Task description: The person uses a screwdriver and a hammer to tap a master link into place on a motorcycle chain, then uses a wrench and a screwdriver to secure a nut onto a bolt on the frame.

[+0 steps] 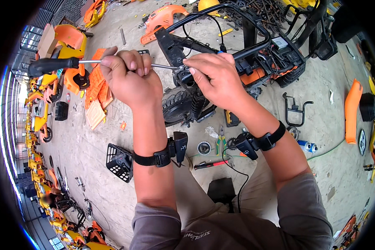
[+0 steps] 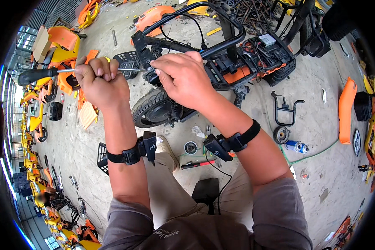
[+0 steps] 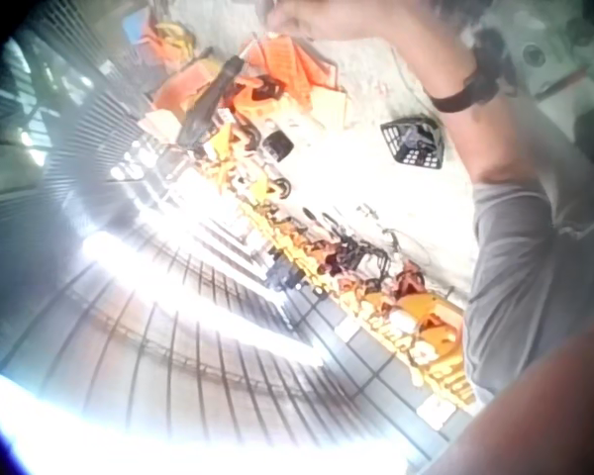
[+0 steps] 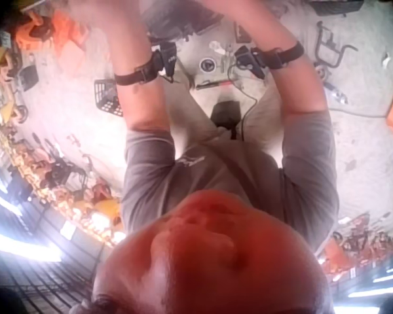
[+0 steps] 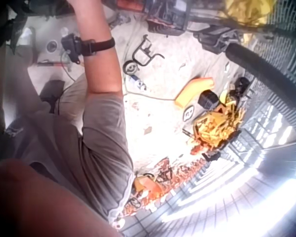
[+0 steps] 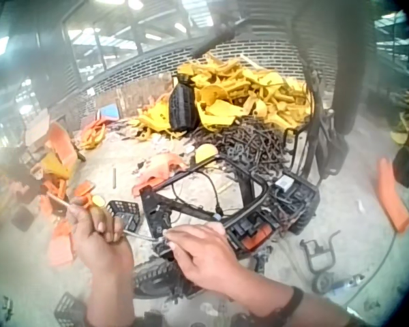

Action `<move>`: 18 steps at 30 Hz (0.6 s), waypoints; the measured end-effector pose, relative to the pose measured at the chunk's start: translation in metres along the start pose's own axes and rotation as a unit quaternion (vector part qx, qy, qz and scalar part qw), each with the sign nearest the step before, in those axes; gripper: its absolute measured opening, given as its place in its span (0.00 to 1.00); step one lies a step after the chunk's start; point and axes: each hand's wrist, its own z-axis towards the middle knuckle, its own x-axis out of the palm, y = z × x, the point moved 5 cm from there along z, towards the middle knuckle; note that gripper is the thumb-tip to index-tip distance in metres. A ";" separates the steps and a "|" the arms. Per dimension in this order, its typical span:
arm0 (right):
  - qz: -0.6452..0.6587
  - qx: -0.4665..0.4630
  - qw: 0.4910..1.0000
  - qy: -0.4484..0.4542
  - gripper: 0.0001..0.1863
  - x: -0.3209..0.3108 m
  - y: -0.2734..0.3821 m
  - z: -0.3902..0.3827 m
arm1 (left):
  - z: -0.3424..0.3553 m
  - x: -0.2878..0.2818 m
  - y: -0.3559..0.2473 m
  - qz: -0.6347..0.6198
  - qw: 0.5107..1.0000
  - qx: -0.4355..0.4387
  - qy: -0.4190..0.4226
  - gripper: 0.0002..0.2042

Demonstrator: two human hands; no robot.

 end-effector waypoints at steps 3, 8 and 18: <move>-0.003 -0.006 1.000 -0.008 0.09 0.000 -0.002 0.000 | 0.001 0.008 0.002 0.005 1.000 -0.004 0.030 0.09; 0.006 0.004 1.000 -0.005 0.09 0.000 0.000 0.000 | 0.005 0.021 0.005 0.030 0.999 0.009 0.038 0.11; 0.006 0.014 1.000 0.013 0.10 -0.001 -0.001 -0.001 | 0.004 0.033 0.008 0.085 0.996 0.019 0.025 0.10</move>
